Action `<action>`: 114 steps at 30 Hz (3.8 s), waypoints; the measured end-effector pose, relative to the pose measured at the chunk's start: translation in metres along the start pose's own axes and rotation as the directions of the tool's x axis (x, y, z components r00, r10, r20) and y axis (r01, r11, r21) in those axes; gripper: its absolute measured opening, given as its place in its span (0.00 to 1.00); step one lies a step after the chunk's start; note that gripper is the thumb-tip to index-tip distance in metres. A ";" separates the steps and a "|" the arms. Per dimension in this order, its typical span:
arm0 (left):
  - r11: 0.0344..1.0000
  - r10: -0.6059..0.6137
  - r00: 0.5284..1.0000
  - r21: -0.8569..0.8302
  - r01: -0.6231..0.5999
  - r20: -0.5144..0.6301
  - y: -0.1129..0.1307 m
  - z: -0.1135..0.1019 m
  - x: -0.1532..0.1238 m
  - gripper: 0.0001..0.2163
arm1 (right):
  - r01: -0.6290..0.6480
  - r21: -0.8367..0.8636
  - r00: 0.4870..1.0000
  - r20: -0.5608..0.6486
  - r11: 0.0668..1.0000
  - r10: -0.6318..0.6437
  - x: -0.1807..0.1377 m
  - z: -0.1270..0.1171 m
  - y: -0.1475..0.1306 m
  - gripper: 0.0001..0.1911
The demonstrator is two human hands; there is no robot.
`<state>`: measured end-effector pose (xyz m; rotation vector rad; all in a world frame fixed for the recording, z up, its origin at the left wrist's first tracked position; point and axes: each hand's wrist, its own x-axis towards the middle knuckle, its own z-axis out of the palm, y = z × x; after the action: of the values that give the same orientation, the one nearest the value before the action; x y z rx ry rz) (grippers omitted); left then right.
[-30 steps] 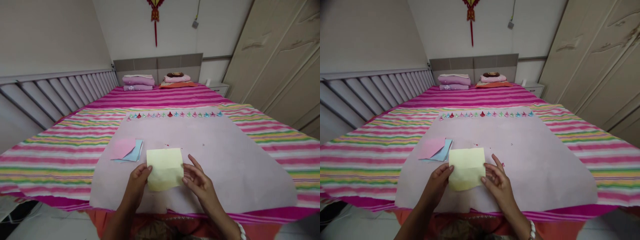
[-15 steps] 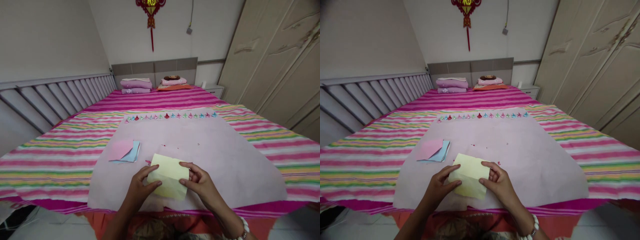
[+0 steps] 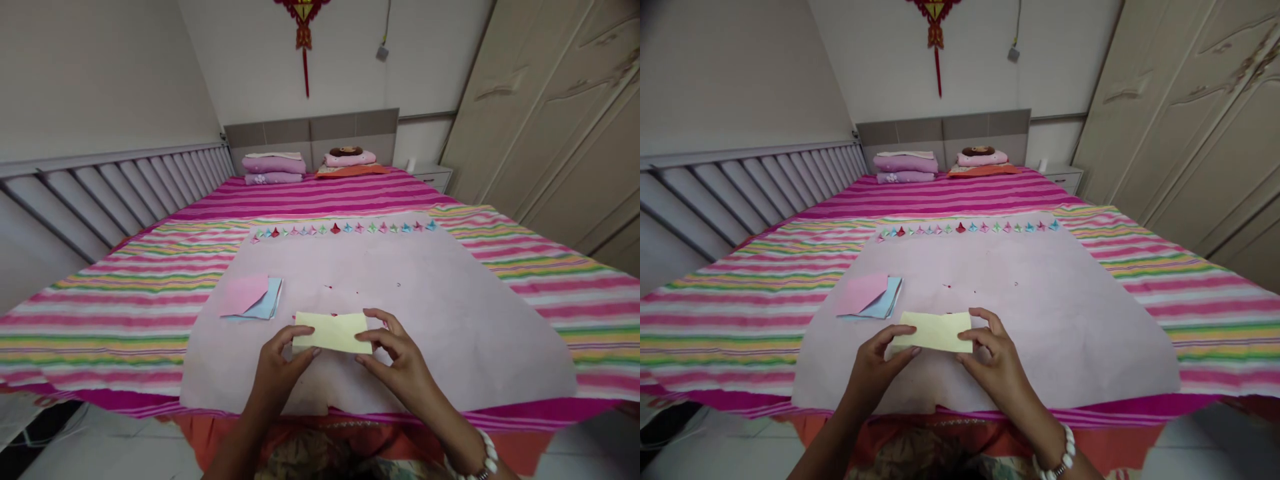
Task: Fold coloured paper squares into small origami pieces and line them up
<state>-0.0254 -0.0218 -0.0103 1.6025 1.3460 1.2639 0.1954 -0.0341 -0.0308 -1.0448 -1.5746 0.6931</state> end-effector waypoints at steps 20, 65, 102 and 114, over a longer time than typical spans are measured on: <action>0.846 -0.298 0.955 -0.464 0.262 -0.005 -0.016 -0.002 0.002 0.11 | -0.381 0.425 0.922 0.234 0.821 0.307 0.001 0.015 0.020 0.44; 0.821 -0.351 0.830 -0.284 0.496 0.434 0.014 0.018 -0.006 0.17 | -0.577 0.567 0.810 0.301 0.588 0.504 0.014 0.019 -0.002 0.13; 0.814 -0.400 0.878 -0.337 0.473 0.264 0.010 0.020 -0.003 0.12 | -0.531 0.669 0.830 0.286 0.520 0.479 0.025 0.025 -0.017 0.17; 0.665 -0.513 0.854 -0.590 0.457 0.083 0.010 0.019 0.002 0.14 | -0.228 0.328 0.972 0.133 0.917 0.194 -0.008 0.026 -0.001 0.34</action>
<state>-0.0047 -0.0202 -0.0064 0.6837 1.1551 1.2485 0.1709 -0.0399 -0.0405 -0.9368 -1.3693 1.1388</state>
